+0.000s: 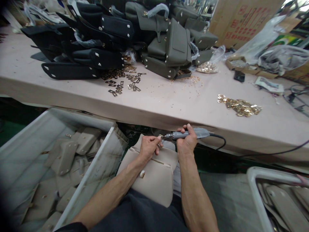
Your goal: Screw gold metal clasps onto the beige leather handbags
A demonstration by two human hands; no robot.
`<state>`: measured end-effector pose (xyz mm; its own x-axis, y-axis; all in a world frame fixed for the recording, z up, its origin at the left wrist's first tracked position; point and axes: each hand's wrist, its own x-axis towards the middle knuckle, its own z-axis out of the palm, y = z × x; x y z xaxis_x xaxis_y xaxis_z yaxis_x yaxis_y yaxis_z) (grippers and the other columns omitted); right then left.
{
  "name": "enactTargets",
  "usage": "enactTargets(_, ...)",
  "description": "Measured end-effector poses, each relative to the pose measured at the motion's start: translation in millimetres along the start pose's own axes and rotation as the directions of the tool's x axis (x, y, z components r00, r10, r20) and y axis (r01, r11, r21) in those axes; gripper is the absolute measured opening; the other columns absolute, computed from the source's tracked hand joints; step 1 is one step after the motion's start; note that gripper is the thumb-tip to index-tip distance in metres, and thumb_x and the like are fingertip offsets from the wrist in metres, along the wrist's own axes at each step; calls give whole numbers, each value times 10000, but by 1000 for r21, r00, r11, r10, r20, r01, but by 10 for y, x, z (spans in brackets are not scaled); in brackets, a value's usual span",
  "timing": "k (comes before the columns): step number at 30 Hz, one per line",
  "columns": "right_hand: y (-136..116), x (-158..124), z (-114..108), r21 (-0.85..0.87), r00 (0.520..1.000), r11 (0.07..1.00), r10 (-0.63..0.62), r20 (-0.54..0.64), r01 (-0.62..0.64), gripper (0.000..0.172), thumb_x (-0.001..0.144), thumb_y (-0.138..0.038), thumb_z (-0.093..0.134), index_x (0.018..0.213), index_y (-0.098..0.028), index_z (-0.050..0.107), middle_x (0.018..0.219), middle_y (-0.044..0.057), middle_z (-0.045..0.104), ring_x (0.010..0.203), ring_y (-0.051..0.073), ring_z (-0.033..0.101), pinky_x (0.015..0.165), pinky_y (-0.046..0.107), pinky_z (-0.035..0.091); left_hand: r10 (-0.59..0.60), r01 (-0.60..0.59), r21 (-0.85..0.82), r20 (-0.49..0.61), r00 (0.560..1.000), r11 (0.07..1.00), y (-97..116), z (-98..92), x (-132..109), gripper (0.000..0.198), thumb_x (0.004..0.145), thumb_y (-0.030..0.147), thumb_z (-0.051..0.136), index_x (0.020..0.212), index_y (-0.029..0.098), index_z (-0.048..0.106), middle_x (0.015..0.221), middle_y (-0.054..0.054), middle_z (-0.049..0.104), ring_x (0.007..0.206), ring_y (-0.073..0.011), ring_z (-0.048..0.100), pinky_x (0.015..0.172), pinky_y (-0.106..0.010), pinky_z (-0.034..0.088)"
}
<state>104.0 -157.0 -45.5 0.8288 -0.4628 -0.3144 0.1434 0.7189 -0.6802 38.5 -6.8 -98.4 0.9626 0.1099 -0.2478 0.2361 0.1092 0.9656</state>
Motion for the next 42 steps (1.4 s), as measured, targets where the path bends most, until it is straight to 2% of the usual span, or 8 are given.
enactTargets(7, -4, -17, 25, 0, 1000, 1000, -15, 3, 15, 147, 849, -120, 661, 803, -167, 529, 743, -42, 577, 500, 48, 459, 551, 206, 549, 10, -10, 3, 4, 1000, 1000, 29, -5, -17, 500, 926, 505, 626, 615, 126, 726, 370, -27, 557, 278, -101, 462, 357, -201, 304)
enactTargets(14, -11, -39, 35, -24, 1000, 999, -25, 8, 25, 157, 846, -126, 663, 820, -179, 518, 749, -46, 570, 506, 48, 456, 552, 200, 544, -6, 6, 0, -7, 1000, 1000, 45, -4, -14, 506, 914, 521, 634, 599, 131, 705, 476, -59, 646, 292, -96, 479, 345, -207, 297)
enactTargets(19, -34, -49, 27, -29, 998, 998, -46, 39, 47, 184, 829, -134, 690, 819, -181, 513, 758, -49, 561, 508, 44, 462, 564, 195, 545, -2, 3, 10, -12, 1000, 1000, 24, -12, -13, 519, 916, 543, 628, 605, 136, 714, 459, -53, 633, 294, -93, 471, 352, -203, 305)
enactTargets(28, -75, -119, 81, -32, 986, 990, -132, 100, 135, 161, 801, -152, 707, 830, -180, 552, 757, -45, 574, 517, 54, 462, 575, 214, 554, 7, -7, -17, -4, 1000, 1000, 66, -13, -35, 515, 907, 545, 646, 598, 137, 704, 392, -28, 570, 282, -96, 453, 360, -207, 293)
enactTargets(35, -56, -175, 109, -67, 977, 980, -176, 123, 185, 192, 787, -180, 743, 803, -186, 552, 749, -53, 570, 517, 53, 473, 589, 220, 565, 3, -3, 5, -5, 1000, 1000, 62, -3, -24, 516, 908, 545, 641, 604, 134, 709, 414, -32, 590, 286, -93, 455, 361, -208, 299)
enactTargets(39, -54, -218, 127, -72, 963, 969, -223, 150, 236, 197, 774, -183, 752, 802, -189, 557, 741, -49, 577, 515, 59, 483, 582, 229, 566, 2, -3, -11, -8, 1000, 1000, 57, 0, -19, 499, 904, 523, 643, 590, 139, 696, 446, -46, 620, 291, -102, 475, 349, -211, 286)
enactTargets(42, -49, -275, 170, -92, 944, 950, -280, 174, 299, 188, 777, -194, 752, 789, -193, 564, 728, -42, 585, 518, 69, 499, 572, 238, 569, 10, -10, 4, -14, 1000, 1000, 73, -1, -30, 489, 911, 499, 636, 583, 141, 700, 402, -31, 582, 281, -100, 458, 353, -212, 280)
